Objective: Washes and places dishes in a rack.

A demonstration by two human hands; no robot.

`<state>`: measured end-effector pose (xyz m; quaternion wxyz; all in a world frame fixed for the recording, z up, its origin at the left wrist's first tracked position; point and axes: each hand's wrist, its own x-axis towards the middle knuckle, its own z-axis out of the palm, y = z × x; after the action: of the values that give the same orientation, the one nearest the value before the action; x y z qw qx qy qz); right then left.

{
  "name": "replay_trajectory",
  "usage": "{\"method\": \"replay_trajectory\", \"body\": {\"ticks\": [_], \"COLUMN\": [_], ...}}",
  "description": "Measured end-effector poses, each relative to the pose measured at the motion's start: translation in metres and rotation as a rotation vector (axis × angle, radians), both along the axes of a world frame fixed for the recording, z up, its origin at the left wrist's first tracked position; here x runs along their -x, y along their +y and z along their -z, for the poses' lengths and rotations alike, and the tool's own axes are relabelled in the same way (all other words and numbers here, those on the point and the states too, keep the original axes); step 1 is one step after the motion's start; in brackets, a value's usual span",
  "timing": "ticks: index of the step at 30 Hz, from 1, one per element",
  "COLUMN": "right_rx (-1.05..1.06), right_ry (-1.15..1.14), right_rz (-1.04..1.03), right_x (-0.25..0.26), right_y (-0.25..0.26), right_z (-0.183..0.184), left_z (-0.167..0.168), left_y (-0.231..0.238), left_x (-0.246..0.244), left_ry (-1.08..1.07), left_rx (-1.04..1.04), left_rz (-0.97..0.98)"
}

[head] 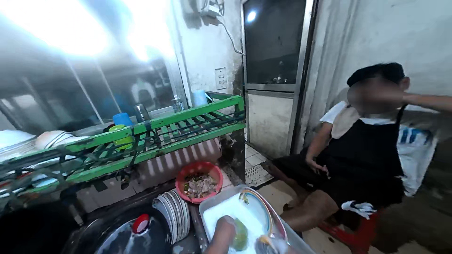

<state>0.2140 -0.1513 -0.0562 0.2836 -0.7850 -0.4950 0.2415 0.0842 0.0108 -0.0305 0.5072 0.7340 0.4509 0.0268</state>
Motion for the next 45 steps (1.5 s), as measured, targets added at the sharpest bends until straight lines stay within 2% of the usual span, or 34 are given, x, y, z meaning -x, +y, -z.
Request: {"method": "replay_trajectory", "body": {"ticks": [1,2,4,5,7,9,11,12,14,17,19,21,24,26,28,30,32,34,36,38,40,42,45], "right_rx": [-0.203,-0.328,-0.463,-0.517,-0.517,-0.461,-0.306,-0.271,-0.314,-0.407,-0.462,-0.423,-0.495,-0.588,-0.634,-0.628,-0.611,-0.606,-0.593,-0.568,-0.564,-0.544,-0.46], "right_ry": [0.018,0.037,0.04,0.014,0.021,0.233,0.51,0.576,0.51,0.127,0.102,0.403,0.873,0.908,0.797,0.743,0.879,1.052,0.981,0.772,0.677,0.684,0.826], "right_rz": [0.085,0.158,0.211,0.182,0.135,0.253,0.352,0.346,0.324,0.182,0.145,0.281,0.462,0.54,0.587,0.577,0.536,0.484,0.491,0.501,0.497,0.506,0.478], "right_x": [-0.003,0.0,0.018,0.028,0.04,0.039,0.021,0.016,0.021,0.067,0.08,0.066,0.056,0.078,0.097,0.097,0.077,0.057,0.062,0.08,0.092,0.085,0.047], "right_y": [-0.001,-0.003,-0.002,0.003,0.015,0.034,0.054,0.059,0.064,0.049,0.043,0.046,0.041,0.038,0.041,0.041,0.04,0.036,0.032,0.032,0.036,0.036,0.039], "right_z": [0.01,0.003,-0.027,-0.033,-0.04,-0.062,-0.08,-0.081,-0.074,-0.074,-0.07,-0.071,-0.068,-0.071,-0.072,-0.072,-0.066,-0.058,-0.057,-0.061,-0.066,-0.068,-0.057], "left_z": [0.0,-0.005,-0.028,-0.036,-0.051,-0.061,-0.066,-0.068,-0.07,-0.073,-0.07,-0.069,-0.065,-0.067,-0.069,-0.059,-0.057,-0.046,-0.045,-0.055,-0.058,-0.064,-0.065], "left_y": [-0.002,-0.01,-0.036,-0.05,-0.078,-0.091,-0.098,-0.101,-0.095,-0.066,-0.057,-0.058,-0.069,-0.074,-0.074,-0.076,-0.085,-0.095,-0.097,-0.085,-0.07,-0.075,-0.096], "left_x": [0.003,0.006,0.012,0.015,0.023,0.034,0.046,0.05,0.057,0.065,0.071,0.077,0.071,0.061,0.051,0.044,0.045,0.046,0.046,0.045,0.039,0.044,0.058], "left_ry": [-0.187,-0.332,-0.501,-0.53,-0.506,-0.484,-0.562,-0.613,-0.625,-0.41,-0.406,-0.536,-0.778,-0.853,-0.808,-0.703,-0.618,-0.626,-0.643,-0.62,-0.597,-0.591,-0.64], "left_rx": [0.194,0.357,0.522,0.504,0.31,0.174,0.111,0.07,-0.014,-0.048,-0.042,0.07,0.174,0.115,-0.054,-0.331,-0.564,-0.672,-0.547,-0.271,-0.134,-0.087,-0.058], "left_rz": [-0.172,-0.299,-0.388,-0.355,-0.263,-0.194,-0.115,-0.087,-0.065,-0.016,0.045,0.03,-0.15,-0.283,-0.29,-0.199,-0.076,0.023,-0.007,-0.141,-0.237,-0.2,-0.061]}}
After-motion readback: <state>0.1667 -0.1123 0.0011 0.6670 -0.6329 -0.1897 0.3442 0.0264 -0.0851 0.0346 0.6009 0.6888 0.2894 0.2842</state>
